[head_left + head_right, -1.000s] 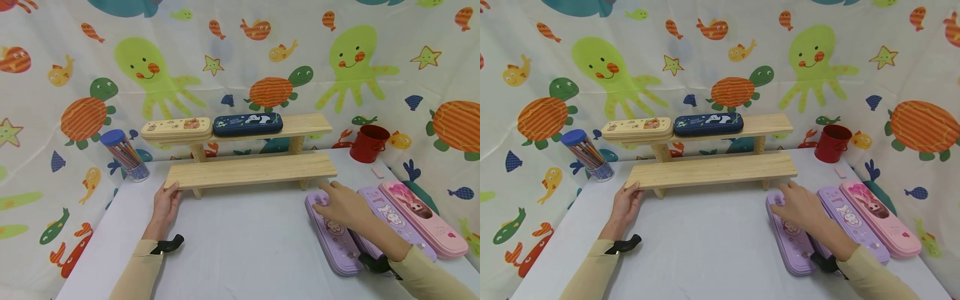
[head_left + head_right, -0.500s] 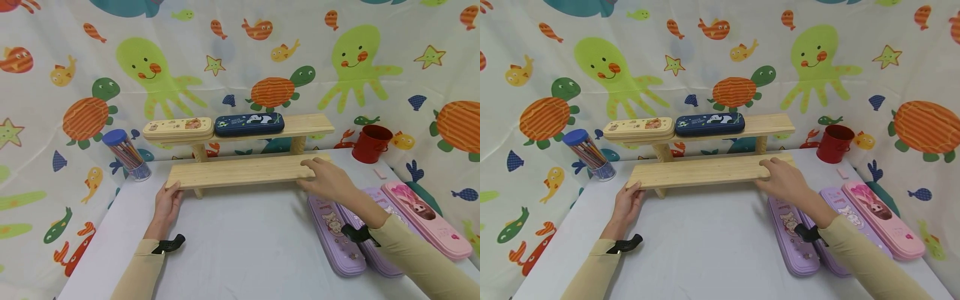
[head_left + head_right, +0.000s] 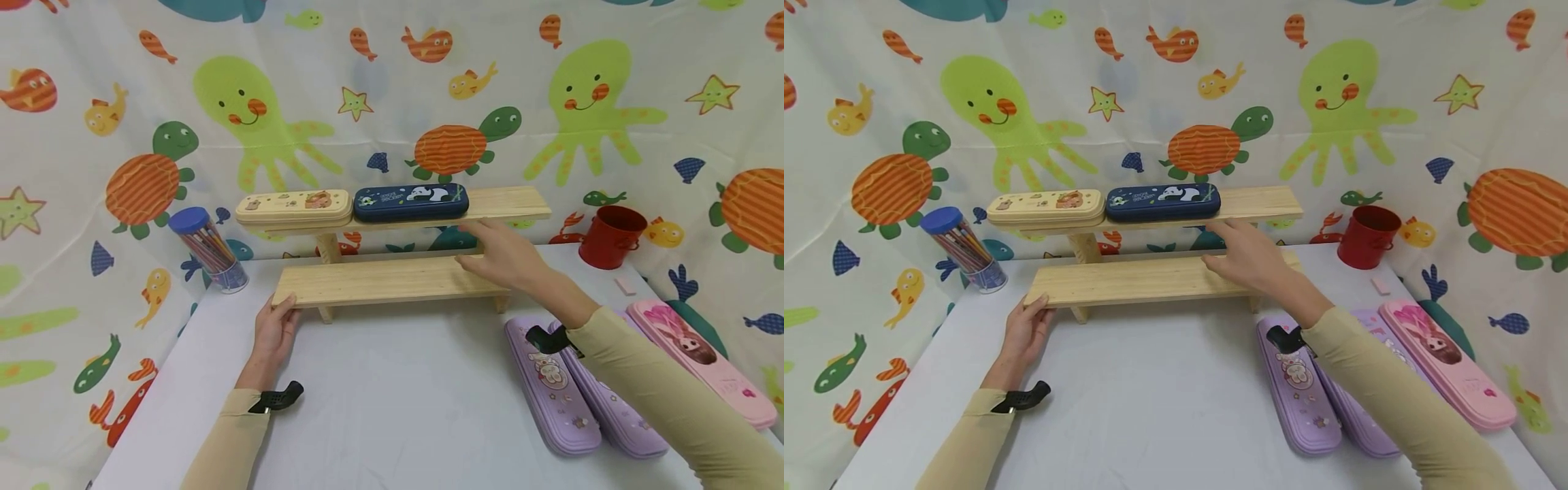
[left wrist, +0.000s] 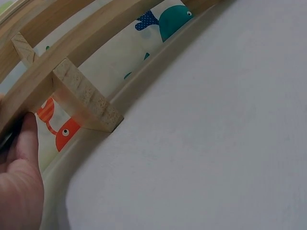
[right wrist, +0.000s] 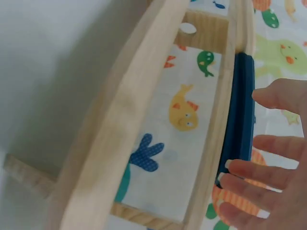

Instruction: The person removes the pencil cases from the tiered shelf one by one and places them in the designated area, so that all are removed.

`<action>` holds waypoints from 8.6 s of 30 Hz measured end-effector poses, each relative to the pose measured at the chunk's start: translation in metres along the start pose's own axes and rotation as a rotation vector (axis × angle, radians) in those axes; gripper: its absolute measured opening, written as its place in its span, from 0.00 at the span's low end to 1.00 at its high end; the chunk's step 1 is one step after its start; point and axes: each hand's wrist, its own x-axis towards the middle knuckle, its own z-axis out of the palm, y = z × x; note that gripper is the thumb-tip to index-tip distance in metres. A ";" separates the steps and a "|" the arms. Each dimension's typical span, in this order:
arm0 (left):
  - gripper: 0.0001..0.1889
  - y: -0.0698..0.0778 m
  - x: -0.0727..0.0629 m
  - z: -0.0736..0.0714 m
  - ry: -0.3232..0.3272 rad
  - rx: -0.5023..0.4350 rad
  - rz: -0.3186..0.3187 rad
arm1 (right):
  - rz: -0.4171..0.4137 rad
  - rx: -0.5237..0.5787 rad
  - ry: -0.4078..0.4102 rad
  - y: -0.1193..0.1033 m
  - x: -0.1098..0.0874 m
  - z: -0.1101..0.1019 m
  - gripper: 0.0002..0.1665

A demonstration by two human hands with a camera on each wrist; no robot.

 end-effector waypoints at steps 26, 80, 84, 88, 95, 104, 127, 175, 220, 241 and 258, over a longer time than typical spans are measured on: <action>0.36 0.000 0.002 0.002 -0.001 0.009 -0.010 | -0.126 -0.066 0.041 -0.019 0.101 0.013 0.35; 0.37 0.000 0.001 0.001 0.007 -0.018 -0.014 | -0.147 -0.109 -0.096 -0.036 0.094 0.005 0.39; 0.37 -0.001 0.001 0.000 0.007 -0.005 -0.012 | -0.150 -0.127 -0.089 -0.036 0.083 0.007 0.42; 0.37 -0.002 0.002 -0.003 0.009 -0.009 -0.009 | -0.142 -0.119 -0.093 -0.039 0.072 0.010 0.46; 0.38 -0.004 0.001 -0.004 0.013 -0.020 -0.021 | -0.136 -0.126 -0.113 -0.036 0.055 0.015 0.50; 0.39 -0.004 -0.001 -0.002 0.008 -0.013 -0.031 | -0.050 -0.132 -0.183 -0.025 0.030 0.023 0.56; 0.37 -0.003 0.000 0.000 -0.007 0.005 0.000 | -0.025 0.008 -0.205 -0.016 -0.035 0.036 0.54; 0.37 -0.004 -0.001 0.001 -0.024 -0.009 0.005 | 0.233 -0.026 -0.315 -0.023 -0.110 0.090 0.48; 0.36 -0.003 -0.002 0.000 0.000 -0.030 -0.016 | 0.052 -0.114 -0.125 -0.016 -0.091 0.081 0.35; 0.36 -0.009 0.002 -0.002 0.017 -0.016 0.024 | -0.226 0.023 0.002 -0.052 -0.009 0.067 0.35; 0.36 -0.013 0.003 -0.001 0.012 0.011 0.081 | -0.255 0.010 0.042 -0.080 0.078 0.050 0.31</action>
